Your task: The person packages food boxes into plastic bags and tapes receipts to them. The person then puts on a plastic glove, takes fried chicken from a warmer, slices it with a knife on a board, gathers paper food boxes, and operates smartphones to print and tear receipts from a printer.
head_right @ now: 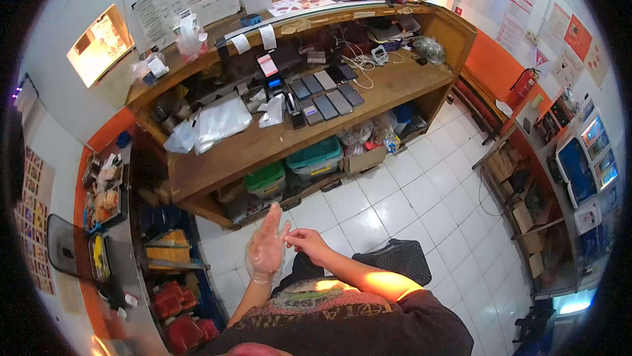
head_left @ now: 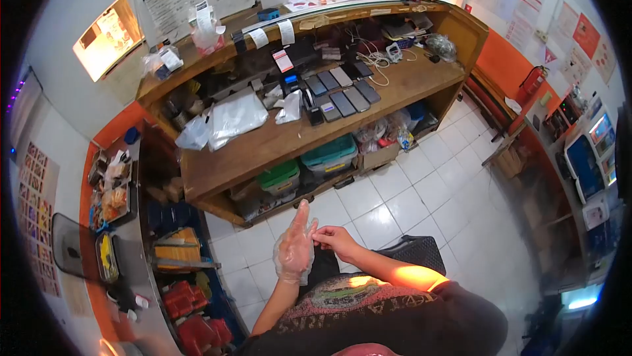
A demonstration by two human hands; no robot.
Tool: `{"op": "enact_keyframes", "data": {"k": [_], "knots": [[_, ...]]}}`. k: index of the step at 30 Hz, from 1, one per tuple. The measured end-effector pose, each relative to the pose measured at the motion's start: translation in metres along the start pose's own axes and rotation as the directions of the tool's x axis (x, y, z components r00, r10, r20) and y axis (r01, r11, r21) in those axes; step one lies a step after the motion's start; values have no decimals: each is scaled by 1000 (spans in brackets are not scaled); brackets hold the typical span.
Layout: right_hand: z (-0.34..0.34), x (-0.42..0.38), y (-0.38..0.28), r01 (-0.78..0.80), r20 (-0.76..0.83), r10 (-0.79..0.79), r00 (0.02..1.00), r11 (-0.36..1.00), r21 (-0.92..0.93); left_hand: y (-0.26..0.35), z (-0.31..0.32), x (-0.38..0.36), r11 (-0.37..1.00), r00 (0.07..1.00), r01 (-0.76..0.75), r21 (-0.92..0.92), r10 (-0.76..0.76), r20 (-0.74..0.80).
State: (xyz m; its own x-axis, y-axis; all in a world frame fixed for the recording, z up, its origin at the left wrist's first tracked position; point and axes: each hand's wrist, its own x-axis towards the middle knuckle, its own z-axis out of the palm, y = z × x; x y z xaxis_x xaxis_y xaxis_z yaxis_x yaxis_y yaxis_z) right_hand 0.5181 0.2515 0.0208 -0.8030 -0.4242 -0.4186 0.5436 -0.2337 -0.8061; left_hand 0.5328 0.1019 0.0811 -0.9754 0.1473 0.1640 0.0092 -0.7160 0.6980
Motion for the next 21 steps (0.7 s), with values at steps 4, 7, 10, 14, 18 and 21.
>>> {"op": "enact_keyframes", "data": {"k": [4, 7, 10, 14, 18, 21], "knots": [[-15, 80, -51, 18, 13, -18, 1000, 998, -55, 12, -34, 96, 993, 999, 8, 122, -12, 37], [-26, 133, -97, 60, -1, -60, 998, 998, -3, 27, -61, 168, 990, 998, -26, 142, 18, 60], [-68, 185, -126, 80, -224, -80, 971, 997, -11, 46, -78, 233, 989, 998, -34, 147, 27, 48], [-176, 281, -110, 118, -513, -383, 768, 872, -474, 66, -83, 299, 940, 990, -141, 311, 137, 33], [-251, 353, -134, 24, -382, -571, 727, 577, -816, 49, -108, 349, 903, 985, -126, 410, 162, -54], [-269, 390, -161, 63, -224, -517, 826, 480, -875, 32, -108, 377, 890, 955, -124, 440, 227, -189]]}}
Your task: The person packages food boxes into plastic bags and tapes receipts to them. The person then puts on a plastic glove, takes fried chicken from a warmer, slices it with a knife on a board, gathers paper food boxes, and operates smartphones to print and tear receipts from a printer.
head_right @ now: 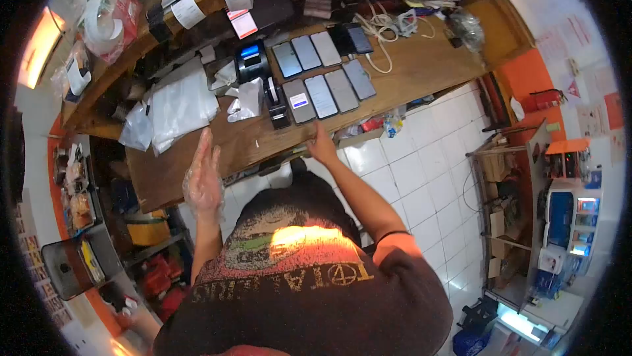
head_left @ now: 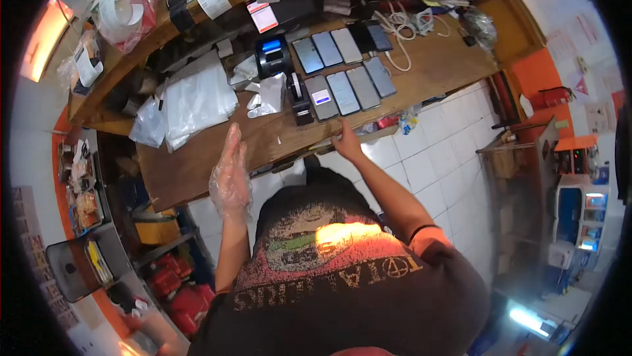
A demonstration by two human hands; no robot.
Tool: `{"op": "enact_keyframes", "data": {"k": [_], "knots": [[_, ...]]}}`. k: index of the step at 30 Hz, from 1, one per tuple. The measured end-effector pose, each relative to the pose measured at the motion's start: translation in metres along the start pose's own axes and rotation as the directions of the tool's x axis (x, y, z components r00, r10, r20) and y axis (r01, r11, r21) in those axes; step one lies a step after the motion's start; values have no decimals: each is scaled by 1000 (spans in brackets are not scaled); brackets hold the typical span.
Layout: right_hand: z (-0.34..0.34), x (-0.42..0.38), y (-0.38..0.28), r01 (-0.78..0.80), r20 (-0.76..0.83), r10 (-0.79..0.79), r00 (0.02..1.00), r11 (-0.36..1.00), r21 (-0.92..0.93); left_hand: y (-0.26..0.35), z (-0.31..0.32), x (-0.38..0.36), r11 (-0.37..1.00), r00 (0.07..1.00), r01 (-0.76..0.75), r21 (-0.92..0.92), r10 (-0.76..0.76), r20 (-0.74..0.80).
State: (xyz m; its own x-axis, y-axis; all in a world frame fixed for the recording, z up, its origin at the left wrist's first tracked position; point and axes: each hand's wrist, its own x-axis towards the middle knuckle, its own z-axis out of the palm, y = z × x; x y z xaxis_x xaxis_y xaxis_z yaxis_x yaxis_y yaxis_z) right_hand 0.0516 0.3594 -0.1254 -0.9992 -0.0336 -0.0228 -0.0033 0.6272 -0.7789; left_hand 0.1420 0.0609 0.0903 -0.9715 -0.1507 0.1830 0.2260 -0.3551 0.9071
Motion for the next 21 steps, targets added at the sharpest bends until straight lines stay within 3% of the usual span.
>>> {"op": "enact_keyframes", "data": {"k": [3, 7, 10, 14, 21], "knots": [[-5, 34, -10, -31, 210, 48, 977, 996, -81, -9, 8, 19, 1000, 993, 8, 6, -8, -122], [-4, 71, -20, -43, 336, 114, 935, 976, -212, -19, 13, 36, 1000, 978, -14, -9, 12, -208], [-6, 88, -32, -68, 377, 176, 909, 957, -282, -24, 8, 50, 989, 978, -9, 146, 39, -206], [-3, 97, -32, -85, 397, 217, 892, 942, -324, -29, 6, 62, 995, 977, -24, 100, 44, -207], [-5, 97, -35, -96, 395, 211, 894, 952, -291, -33, 11, 69, 981, 967, 20, 193, 30, -251]]}}
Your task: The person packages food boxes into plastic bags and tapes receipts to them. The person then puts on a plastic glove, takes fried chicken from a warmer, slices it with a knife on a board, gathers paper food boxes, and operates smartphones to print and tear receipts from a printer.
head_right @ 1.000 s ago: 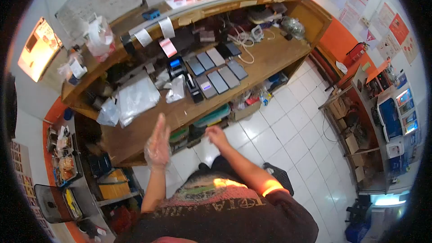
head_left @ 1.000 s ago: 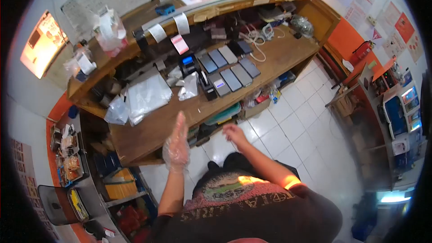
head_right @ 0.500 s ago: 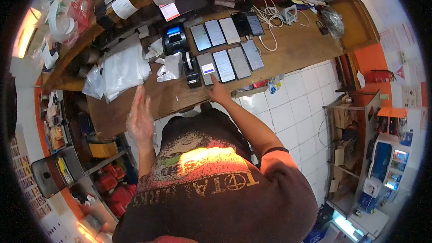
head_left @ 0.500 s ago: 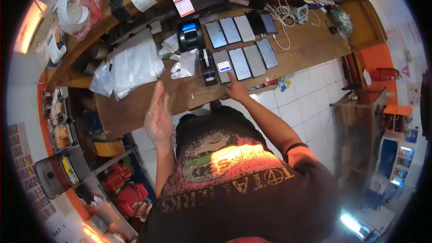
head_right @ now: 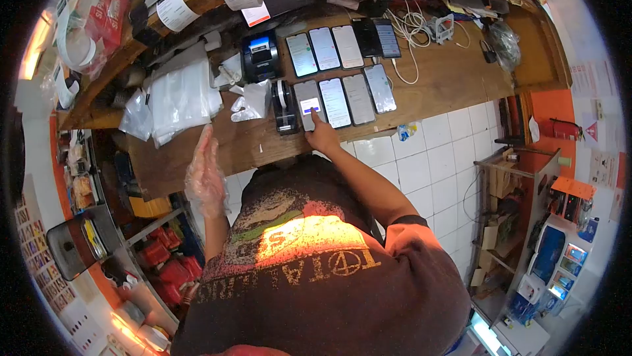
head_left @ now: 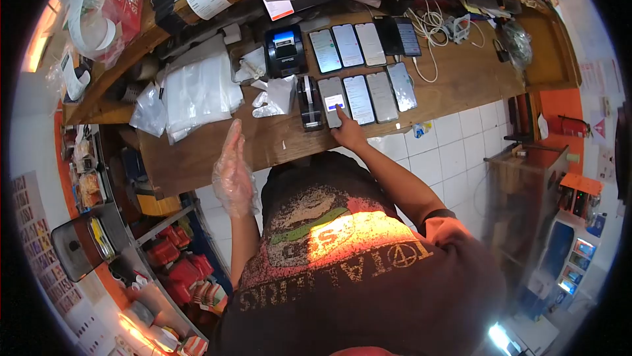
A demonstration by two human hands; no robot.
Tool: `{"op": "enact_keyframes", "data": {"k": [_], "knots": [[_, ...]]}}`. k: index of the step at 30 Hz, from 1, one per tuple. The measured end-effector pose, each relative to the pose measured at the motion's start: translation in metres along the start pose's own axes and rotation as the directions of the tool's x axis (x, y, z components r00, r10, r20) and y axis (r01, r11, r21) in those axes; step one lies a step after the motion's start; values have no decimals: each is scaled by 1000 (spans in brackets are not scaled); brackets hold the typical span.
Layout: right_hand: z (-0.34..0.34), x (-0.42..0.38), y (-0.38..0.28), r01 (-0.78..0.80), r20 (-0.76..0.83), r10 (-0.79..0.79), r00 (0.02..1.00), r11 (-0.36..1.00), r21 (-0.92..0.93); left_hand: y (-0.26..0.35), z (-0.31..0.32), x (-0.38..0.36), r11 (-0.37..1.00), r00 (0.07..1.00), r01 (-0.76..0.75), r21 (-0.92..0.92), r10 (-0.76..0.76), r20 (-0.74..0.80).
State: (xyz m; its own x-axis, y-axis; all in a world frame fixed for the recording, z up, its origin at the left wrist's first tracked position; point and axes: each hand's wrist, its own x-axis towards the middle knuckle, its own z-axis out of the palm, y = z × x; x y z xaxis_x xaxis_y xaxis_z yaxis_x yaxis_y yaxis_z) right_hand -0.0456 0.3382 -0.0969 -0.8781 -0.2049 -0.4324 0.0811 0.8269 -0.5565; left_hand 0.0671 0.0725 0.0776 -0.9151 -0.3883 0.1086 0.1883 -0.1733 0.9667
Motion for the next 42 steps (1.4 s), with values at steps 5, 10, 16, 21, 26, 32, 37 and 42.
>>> {"op": "enact_keyframes", "data": {"k": [5, 10, 16, 21, 26, 32, 37, 42], "knots": [[-1, 8, 2, 26, -33, -26, 999, 1000, 16, -8, -5, 3, 1000, 1000, 11, -21, -11, 1], [-16, 9, -12, -19, -24, 25, 999, 976, 216, -5, -5, 8, 999, 999, 31, 8, -31, -6], [-6, 13, -31, 339, -159, -303, 940, 886, 316, -7, -5, 17, 993, 999, -3, 118, -2, 38], [-14, 57, -57, 370, -320, -269, 908, 874, 315, 7, 5, 24, 965, 998, -10, 261, -7, 63], [-32, 125, -93, 434, -420, -297, 857, 857, 279, 3, 1, 28, 944, 996, -38, 327, 8, 93], [-36, 184, -134, 448, -369, -337, 866, 851, 273, 4, -6, 34, 869, 994, -60, 491, 8, 108], [-31, 193, -147, 391, -397, -296, 868, 902, 182, -3, -7, 37, 866, 999, 3, 499, -19, 26], [-24, 204, -140, 455, -479, -307, 823, 860, 231, -4, -7, 42, 875, 999, 27, 484, -36, 10]]}}
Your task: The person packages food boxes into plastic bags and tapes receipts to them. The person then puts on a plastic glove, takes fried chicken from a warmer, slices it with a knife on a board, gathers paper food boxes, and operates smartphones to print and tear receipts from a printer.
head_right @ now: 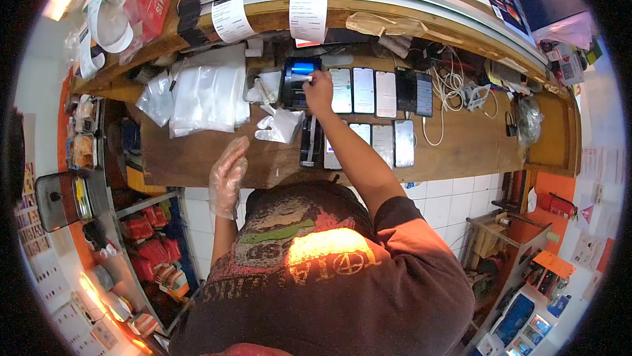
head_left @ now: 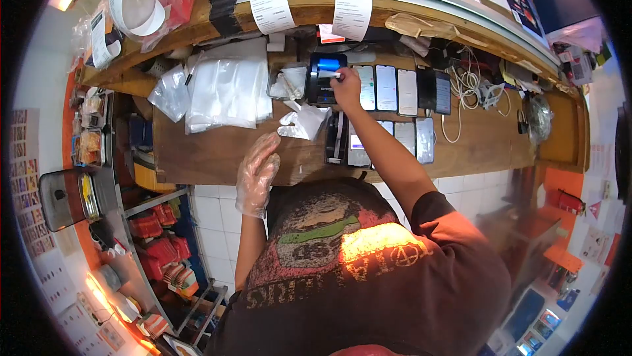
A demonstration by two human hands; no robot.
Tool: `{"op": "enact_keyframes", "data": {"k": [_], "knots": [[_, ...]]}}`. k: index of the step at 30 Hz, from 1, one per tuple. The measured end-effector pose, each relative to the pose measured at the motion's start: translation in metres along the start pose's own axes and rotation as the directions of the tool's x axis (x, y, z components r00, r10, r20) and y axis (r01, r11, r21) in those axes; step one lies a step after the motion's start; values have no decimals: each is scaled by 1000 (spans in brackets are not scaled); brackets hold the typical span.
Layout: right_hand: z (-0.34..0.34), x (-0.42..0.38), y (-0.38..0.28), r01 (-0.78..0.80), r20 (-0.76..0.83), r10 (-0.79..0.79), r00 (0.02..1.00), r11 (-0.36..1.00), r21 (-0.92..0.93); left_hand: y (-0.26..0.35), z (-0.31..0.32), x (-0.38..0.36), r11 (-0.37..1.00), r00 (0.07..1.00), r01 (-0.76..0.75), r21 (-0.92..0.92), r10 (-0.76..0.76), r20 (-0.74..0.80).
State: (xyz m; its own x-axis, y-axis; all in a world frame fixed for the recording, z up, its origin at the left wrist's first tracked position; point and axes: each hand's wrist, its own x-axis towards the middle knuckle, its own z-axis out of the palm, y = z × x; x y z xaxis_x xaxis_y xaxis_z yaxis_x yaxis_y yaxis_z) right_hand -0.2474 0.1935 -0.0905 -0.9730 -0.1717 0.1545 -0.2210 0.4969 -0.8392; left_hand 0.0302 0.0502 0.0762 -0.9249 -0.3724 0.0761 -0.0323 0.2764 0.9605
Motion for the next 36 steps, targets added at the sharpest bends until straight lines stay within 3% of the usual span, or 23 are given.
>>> {"op": "enact_keyframes", "data": {"k": [4, 6, 11, 13, 18, 23, 29, 36], "knots": [[-8, 12, -1, -13, -73, 18, 997, 997, 74, -8, 0, 4, 998, 999, -28, -59, 30, 33], [-14, 22, -1, 56, -1, -56, 998, 998, -15, -7, -1, 5, 999, 998, -35, -24, 36, 57], [-13, 36, 4, 73, 51, -69, 996, 995, -75, -8, -11, 4, 992, 992, -96, 81, 88, 95], [-13, 40, 3, 19, 101, -7, 995, 993, -118, -12, -18, 1, 988, 988, -127, 89, 118, 100], [-13, 47, 4, 18, 56, -15, 998, 998, -57, -20, -28, -12, 990, 992, -99, 103, 91, 86], [-23, 50, -10, -81, 112, 82, 990, 997, -9, -19, -38, -20, 990, 994, -85, 115, 76, 74], [-19, 53, -2, 19, 34, -19, 999, 1000, 2, -21, -45, -23, 990, 994, -94, 101, 88, 68], [-29, 54, -18, 8, 41, -10, 999, 999, 34, -23, -46, -22, 987, 990, -121, 108, 112, 89]]}}
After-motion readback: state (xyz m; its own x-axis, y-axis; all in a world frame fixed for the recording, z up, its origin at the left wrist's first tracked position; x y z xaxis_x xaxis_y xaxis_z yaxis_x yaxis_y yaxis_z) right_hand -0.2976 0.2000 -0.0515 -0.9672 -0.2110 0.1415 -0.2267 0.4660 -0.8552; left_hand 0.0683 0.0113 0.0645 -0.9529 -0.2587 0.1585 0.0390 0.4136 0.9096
